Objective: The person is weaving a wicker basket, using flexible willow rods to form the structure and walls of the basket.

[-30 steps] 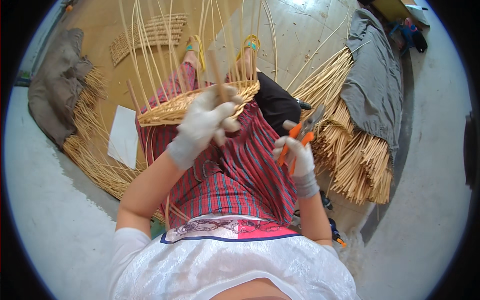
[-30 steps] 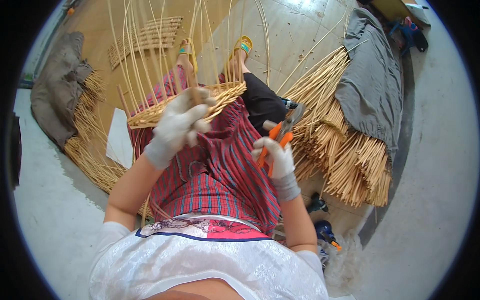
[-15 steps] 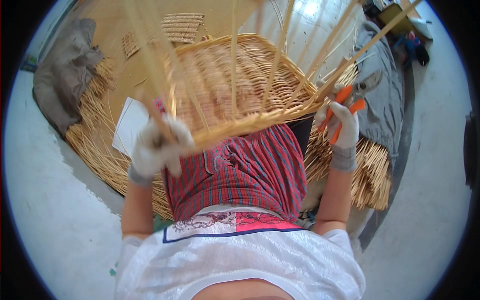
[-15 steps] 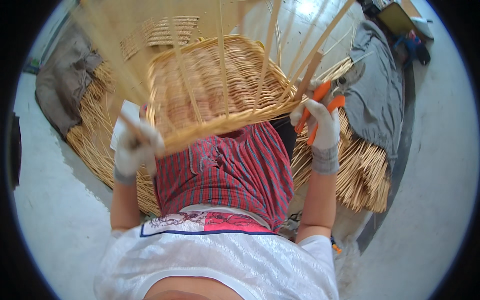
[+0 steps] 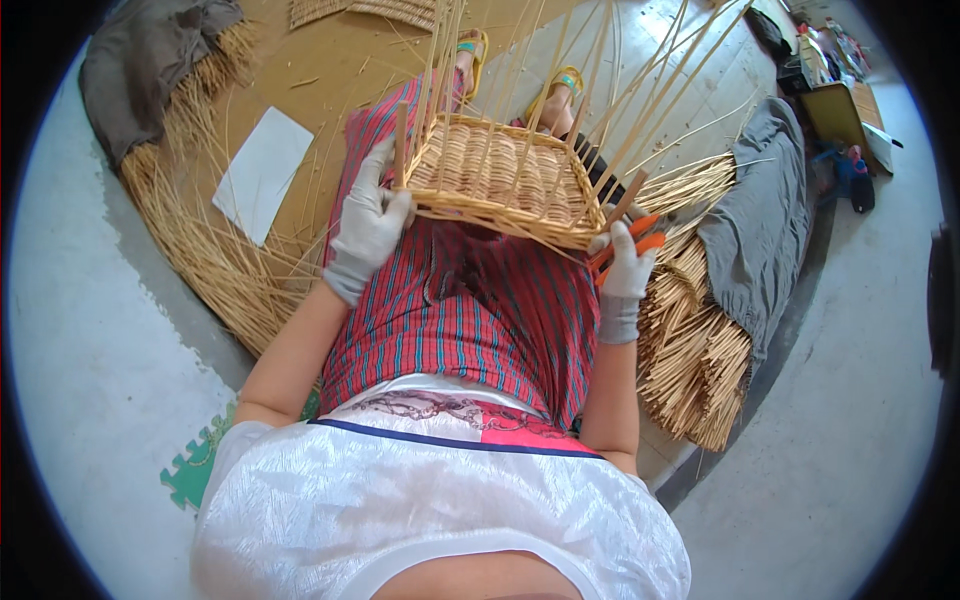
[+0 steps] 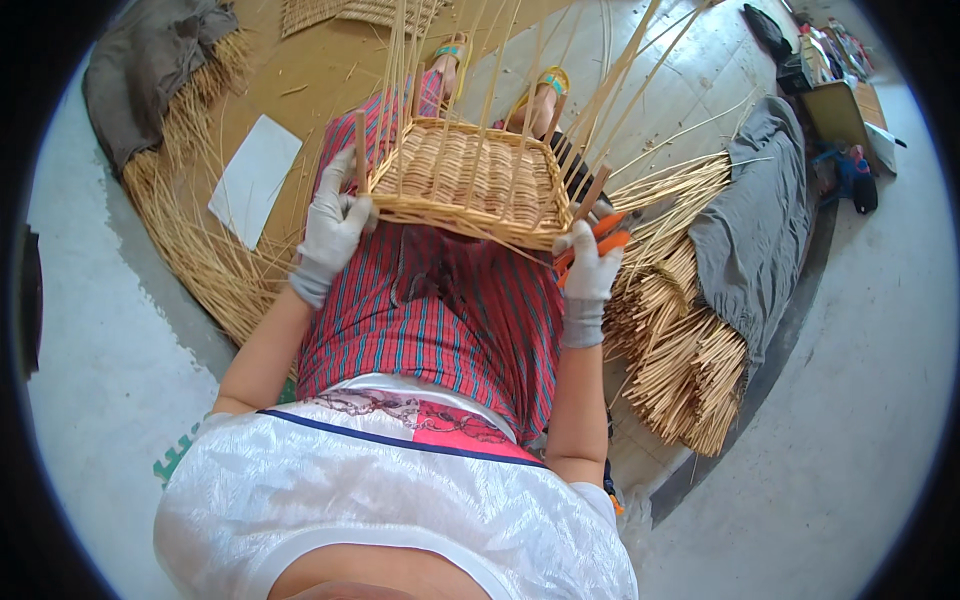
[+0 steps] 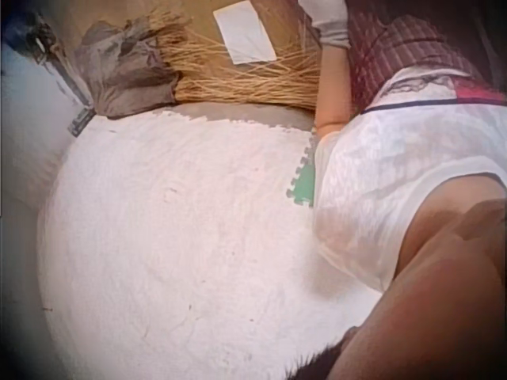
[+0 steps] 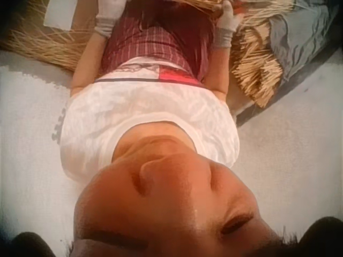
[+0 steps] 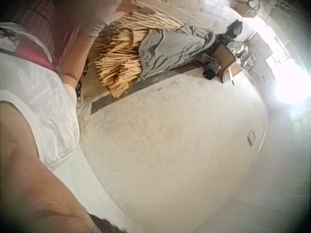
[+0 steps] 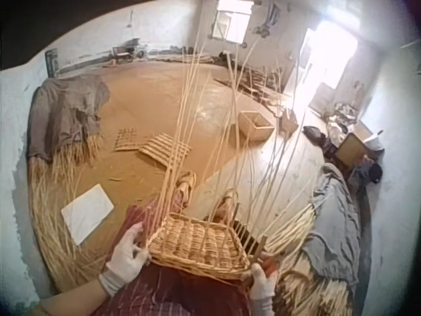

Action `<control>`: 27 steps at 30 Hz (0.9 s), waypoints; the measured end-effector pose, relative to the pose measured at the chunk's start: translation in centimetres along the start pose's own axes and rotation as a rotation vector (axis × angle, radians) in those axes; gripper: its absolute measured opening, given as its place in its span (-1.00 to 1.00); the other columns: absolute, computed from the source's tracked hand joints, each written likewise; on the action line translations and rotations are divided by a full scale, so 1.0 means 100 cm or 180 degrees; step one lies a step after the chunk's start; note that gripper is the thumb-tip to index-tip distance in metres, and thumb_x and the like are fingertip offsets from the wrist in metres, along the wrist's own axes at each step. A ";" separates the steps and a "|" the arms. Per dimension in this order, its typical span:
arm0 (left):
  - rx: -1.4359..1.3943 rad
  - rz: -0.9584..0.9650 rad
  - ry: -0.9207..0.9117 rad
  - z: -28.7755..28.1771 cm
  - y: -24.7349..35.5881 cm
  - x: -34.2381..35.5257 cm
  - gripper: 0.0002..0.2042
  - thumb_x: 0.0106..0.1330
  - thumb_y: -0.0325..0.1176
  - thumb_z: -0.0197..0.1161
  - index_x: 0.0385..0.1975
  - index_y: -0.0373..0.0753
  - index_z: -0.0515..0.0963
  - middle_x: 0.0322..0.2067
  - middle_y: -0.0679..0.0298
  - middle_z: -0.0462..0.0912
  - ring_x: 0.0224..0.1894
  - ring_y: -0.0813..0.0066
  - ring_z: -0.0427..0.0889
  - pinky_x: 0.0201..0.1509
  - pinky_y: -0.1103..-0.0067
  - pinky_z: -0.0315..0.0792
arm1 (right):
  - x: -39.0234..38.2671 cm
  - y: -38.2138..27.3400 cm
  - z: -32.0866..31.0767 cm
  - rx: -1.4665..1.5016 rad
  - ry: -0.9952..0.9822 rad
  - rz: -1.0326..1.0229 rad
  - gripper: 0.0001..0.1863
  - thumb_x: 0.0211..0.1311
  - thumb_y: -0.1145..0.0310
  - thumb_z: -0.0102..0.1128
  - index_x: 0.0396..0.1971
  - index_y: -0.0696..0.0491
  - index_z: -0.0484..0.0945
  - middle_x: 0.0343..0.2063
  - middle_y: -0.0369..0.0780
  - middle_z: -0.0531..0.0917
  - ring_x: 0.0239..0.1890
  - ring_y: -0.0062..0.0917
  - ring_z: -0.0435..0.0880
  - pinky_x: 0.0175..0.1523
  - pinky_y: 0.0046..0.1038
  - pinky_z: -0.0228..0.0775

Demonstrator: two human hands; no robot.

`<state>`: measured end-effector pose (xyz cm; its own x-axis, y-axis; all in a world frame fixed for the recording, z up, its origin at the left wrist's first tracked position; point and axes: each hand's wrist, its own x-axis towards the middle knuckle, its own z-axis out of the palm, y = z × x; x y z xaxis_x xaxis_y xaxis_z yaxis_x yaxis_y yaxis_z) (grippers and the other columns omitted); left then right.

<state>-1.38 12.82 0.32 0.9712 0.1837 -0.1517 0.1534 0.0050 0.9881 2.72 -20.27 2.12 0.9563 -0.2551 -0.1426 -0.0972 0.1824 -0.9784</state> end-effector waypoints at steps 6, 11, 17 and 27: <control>0.2913 0.2112 -0.1667 0.089 0.016 -0.026 -0.54 0.36 -0.35 0.04 0.29 -0.12 0.42 0.22 0.14 0.53 -0.01 0.25 0.66 0.07 0.38 0.54 | -0.018 -0.016 0.017 -0.2062 -0.0074 -0.1099 -0.41 0.17 0.50 0.32 0.23 0.06 0.37 -0.23 -0.21 0.58 -0.26 -0.48 0.59 -0.23 -0.39 0.51; 0.3310 0.2573 -0.1953 0.077 0.011 -0.046 -0.62 0.21 -0.35 0.16 0.06 -0.09 0.58 -0.13 0.25 0.60 -0.14 0.32 0.63 0.01 0.46 0.54 | -0.049 -0.024 0.013 -0.4511 -0.0700 -0.1832 -0.13 -0.17 0.32 0.57 0.28 -0.13 0.43 0.02 -0.24 0.50 0.04 -0.29 0.47 0.21 -0.22 0.31; 0.2744 0.2875 -0.1756 0.057 0.031 -0.050 -0.74 0.14 -0.33 0.19 -0.15 -0.06 0.61 -0.14 0.35 0.61 -0.05 0.38 0.63 0.01 0.39 0.54 | -0.053 0.007 0.027 -0.4589 -0.0716 -0.2734 -0.11 -0.21 0.08 0.59 0.26 -0.17 0.45 -0.02 -0.27 0.50 0.03 -0.28 0.47 0.16 -0.14 0.27; 0.1052 0.3958 -0.1992 0.090 0.049 -0.063 -0.73 0.06 -0.36 0.30 -0.19 -0.11 0.53 -0.25 0.27 0.49 -0.34 0.41 0.58 -0.29 0.46 0.52 | -0.040 0.009 -0.043 -0.2825 -0.0028 -0.1692 -0.56 0.09 0.52 0.38 0.03 0.03 0.57 -0.26 -0.27 0.67 -0.28 -0.49 0.66 -0.23 -0.44 0.53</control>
<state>-5.15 2.85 5.87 0.4093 -0.5577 0.7221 -0.8914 -0.0758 0.4468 -2.37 -23.18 1.14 0.9368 -0.0904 0.3379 0.1736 -0.7186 -0.6734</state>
